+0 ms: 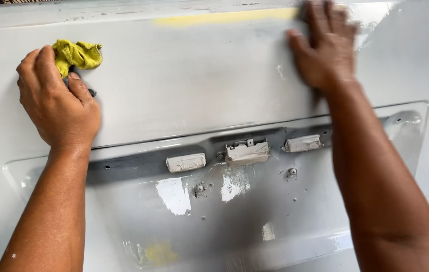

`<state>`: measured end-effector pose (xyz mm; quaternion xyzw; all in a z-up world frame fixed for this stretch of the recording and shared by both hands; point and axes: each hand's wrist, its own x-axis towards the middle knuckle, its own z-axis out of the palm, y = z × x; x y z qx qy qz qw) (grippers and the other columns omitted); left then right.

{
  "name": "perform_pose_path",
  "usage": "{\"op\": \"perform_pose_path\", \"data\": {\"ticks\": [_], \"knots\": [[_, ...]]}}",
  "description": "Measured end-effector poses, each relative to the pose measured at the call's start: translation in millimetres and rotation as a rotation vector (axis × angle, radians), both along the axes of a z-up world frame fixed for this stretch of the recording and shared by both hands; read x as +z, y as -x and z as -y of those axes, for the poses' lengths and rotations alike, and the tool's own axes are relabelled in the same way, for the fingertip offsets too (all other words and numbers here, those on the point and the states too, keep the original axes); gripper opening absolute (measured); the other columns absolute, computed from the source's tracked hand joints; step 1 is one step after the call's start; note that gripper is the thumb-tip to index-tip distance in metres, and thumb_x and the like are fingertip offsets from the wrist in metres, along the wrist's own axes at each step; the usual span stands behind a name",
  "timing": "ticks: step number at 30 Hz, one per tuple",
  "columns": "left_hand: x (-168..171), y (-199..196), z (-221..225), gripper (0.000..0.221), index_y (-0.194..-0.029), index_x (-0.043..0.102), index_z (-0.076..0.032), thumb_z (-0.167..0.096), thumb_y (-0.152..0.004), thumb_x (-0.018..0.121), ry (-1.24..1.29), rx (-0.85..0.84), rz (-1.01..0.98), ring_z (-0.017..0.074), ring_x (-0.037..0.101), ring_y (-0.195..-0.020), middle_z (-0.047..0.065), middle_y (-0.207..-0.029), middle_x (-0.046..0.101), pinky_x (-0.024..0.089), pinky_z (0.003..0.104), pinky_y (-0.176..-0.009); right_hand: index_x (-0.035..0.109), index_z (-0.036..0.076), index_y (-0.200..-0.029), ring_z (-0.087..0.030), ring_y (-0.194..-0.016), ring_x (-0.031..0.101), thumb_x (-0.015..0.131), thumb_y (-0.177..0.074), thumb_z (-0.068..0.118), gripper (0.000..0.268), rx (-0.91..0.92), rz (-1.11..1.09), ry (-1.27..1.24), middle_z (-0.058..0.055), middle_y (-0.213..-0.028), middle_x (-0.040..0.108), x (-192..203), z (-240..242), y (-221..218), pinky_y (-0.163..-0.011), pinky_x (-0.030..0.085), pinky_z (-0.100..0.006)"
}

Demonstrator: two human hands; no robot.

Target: The person scrubs the surface of a white car part using a sanding block and a yellow cloth. They dip the cloth into a green bucket of water and continue scrubbing the surface, focusing on the area around the license plate frame.

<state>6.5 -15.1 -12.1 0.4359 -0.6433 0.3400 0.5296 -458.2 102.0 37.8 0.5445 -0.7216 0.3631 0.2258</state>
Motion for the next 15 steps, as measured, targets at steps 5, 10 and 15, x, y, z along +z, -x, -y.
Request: {"op": "perform_pose_path", "data": {"ticks": [5, 10, 15], "knots": [[4, 8, -9, 0.049, -0.153, 0.046, -0.002, -0.003, -0.107, 0.061, -0.009, 0.006, -0.013, 0.0334, 0.048, -0.145, 0.014, -0.151, 0.043, 0.04, 0.05, -0.118, 0.021, 0.024, -0.166, -0.039, -0.161, 0.006, 0.052, -0.106, 0.059, 0.077, 0.06, -0.016, 0.058, -0.012, -0.174, 0.011, 15, 24, -82, -0.129, -0.002, -0.051], [8, 4, -15, 0.047, -0.15, 0.047, -0.002, -0.004, -0.106, 0.064, -0.006, -0.032, -0.036, 0.0339, 0.048, -0.141, 0.014, -0.154, 0.045, 0.04, 0.051, -0.114, 0.021, 0.02, -0.163, -0.043, -0.156, 0.006, 0.054, -0.098, 0.072, 0.09, 0.328, -0.337, 0.045, -0.014, -0.17, 0.014, 16, 54, -220, -0.128, 0.004, -0.054], [-5, -6, -1, 0.047, -0.15, 0.045, -0.002, -0.002, -0.106, 0.059, 0.017, 0.076, 0.056, 0.0285, 0.048, -0.144, 0.013, -0.155, 0.043, 0.04, 0.046, -0.117, 0.018, 0.029, -0.165, -0.036, -0.159, 0.005, 0.051, -0.103, 0.065, 0.079, 0.355, -0.329, 0.007, -0.008, -0.173, 0.013, 10, 34, -139, -0.127, 0.003, -0.058]]}}
